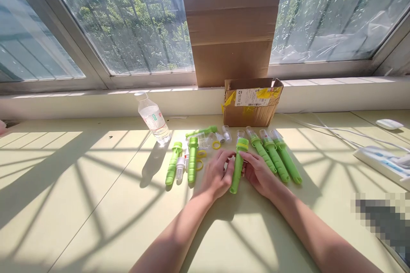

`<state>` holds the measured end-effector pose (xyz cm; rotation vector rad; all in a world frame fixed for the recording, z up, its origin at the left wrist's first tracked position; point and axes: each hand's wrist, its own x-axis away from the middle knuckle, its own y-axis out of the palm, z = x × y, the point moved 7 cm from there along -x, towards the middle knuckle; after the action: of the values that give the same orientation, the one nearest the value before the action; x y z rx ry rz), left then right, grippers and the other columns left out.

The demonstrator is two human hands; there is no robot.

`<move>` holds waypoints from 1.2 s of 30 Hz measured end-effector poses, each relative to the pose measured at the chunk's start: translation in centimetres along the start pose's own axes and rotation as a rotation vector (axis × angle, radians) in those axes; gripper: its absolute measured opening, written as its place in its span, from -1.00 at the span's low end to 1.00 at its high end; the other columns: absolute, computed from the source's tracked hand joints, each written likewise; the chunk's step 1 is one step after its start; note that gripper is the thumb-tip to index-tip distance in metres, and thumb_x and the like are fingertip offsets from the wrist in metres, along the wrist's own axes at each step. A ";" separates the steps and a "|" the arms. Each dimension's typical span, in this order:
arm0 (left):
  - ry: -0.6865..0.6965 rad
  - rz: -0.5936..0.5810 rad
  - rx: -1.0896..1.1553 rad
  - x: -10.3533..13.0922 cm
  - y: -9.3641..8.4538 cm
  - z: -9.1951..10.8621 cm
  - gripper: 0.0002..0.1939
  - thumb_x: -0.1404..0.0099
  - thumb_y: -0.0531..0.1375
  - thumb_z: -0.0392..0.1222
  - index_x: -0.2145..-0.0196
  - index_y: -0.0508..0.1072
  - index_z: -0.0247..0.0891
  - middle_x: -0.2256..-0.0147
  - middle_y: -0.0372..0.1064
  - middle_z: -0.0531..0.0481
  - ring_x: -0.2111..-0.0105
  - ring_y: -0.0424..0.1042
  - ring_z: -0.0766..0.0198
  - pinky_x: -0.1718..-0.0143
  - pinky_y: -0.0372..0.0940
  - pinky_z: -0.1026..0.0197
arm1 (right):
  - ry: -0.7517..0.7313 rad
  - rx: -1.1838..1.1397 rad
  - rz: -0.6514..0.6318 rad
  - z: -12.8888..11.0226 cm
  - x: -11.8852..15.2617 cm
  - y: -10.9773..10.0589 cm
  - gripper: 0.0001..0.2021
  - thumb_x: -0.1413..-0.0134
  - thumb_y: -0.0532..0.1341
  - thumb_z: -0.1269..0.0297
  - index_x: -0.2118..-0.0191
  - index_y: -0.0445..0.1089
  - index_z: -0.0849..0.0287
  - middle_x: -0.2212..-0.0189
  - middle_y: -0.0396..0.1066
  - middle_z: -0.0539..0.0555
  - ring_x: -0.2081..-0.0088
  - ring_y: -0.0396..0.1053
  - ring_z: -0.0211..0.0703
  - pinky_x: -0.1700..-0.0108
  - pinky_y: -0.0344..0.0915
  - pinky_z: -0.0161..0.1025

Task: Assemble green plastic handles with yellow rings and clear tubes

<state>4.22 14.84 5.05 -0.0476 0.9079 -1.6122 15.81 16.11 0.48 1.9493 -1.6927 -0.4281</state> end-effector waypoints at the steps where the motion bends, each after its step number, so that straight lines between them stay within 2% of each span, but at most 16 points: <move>1: -0.010 0.006 -0.016 0.0 0.0 -0.1 -0.78 -0.40 -0.04 -0.19 0.12 0.37 -0.15 0.17 0.38 0.00 0.22 0.38 0.28 0.22 0.30 0.24 | 0.004 -0.014 0.008 0.0 0.0 0.0 -0.81 0.01 0.34 0.14 0.42 0.46 0.15 0.55 0.31 -0.05 0.50 0.19 -0.29 0.43 0.16 -0.30; 6: -0.068 0.084 -0.155 -0.1 -0.1 -1.1 -0.79 -0.41 -0.06 -0.20 0.13 0.34 -0.17 0.18 0.36 -0.03 0.21 0.39 0.24 0.24 0.30 0.20 | 0.047 0.037 0.066 0.2 -0.1 -0.9 -0.71 -0.02 0.27 0.02 0.48 0.46 0.15 0.54 0.37 0.01 0.47 0.26 -0.21 0.36 0.24 -0.24; 9: -0.048 0.108 -0.246 -0.2 0.0 -1.4 -0.81 -0.39 -0.04 -0.24 0.12 0.32 -0.18 0.16 0.34 -0.05 0.18 0.38 0.21 0.21 0.30 0.17 | 0.072 0.067 0.070 0.5 -0.3 -1.2 -0.66 -0.02 0.24 -0.04 0.47 0.48 0.18 0.55 0.39 0.05 0.48 0.29 -0.19 0.35 0.28 -0.22; 16: 0.057 0.011 -0.515 -0.3 1.2 -0.7 -0.76 -0.29 0.01 -0.37 0.09 0.29 -0.25 0.04 0.27 -0.15 -0.02 0.23 0.06 -0.02 0.23 0.01 | 0.048 0.011 0.081 0.0 0.0 -0.7 -0.70 -0.05 0.25 0.01 0.45 0.43 0.16 0.49 0.43 0.04 0.48 0.32 -0.23 0.40 0.27 -0.26; 26: 0.057 -0.008 -0.639 -0.4 1.9 -1.1 -0.68 -0.31 0.03 -0.22 -0.02 0.26 -0.25 -0.12 0.15 -0.22 -0.22 0.03 -0.04 -0.19 0.04 -0.13 | 0.013 0.014 0.047 -0.4 0.3 -0.2 -0.74 -0.09 0.24 0.04 0.41 0.42 0.14 0.53 0.41 0.02 0.48 0.34 -0.21 0.47 0.24 -0.26; 33: 0.041 0.021 -0.732 -1.2 2.3 -1.7 -0.62 -0.30 0.06 -0.14 -0.06 0.25 -0.27 -0.15 0.13 -0.27 -0.22 0.03 -0.09 -0.22 -0.04 -0.21 | 0.000 0.021 0.027 -0.4 0.5 0.0 -0.74 -0.10 0.23 0.05 0.41 0.43 0.14 0.52 0.40 0.02 0.50 0.32 -0.23 0.48 0.24 -0.26; 36: 0.037 0.053 -0.755 -1.9 2.1 -1.7 -0.60 -0.29 0.07 -0.15 -0.07 0.25 -0.28 -0.12 0.15 -0.28 -0.18 0.09 -0.10 -0.17 0.02 -0.20 | -0.006 0.020 0.030 -0.4 0.4 -0.1 -0.73 -0.09 0.24 0.04 0.41 0.43 0.16 0.51 0.40 0.03 0.52 0.29 -0.26 0.49 0.25 -0.27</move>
<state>5.62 17.41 3.54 -0.5133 1.4885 -1.1465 16.13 15.78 0.77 1.9360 -1.7337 -0.4084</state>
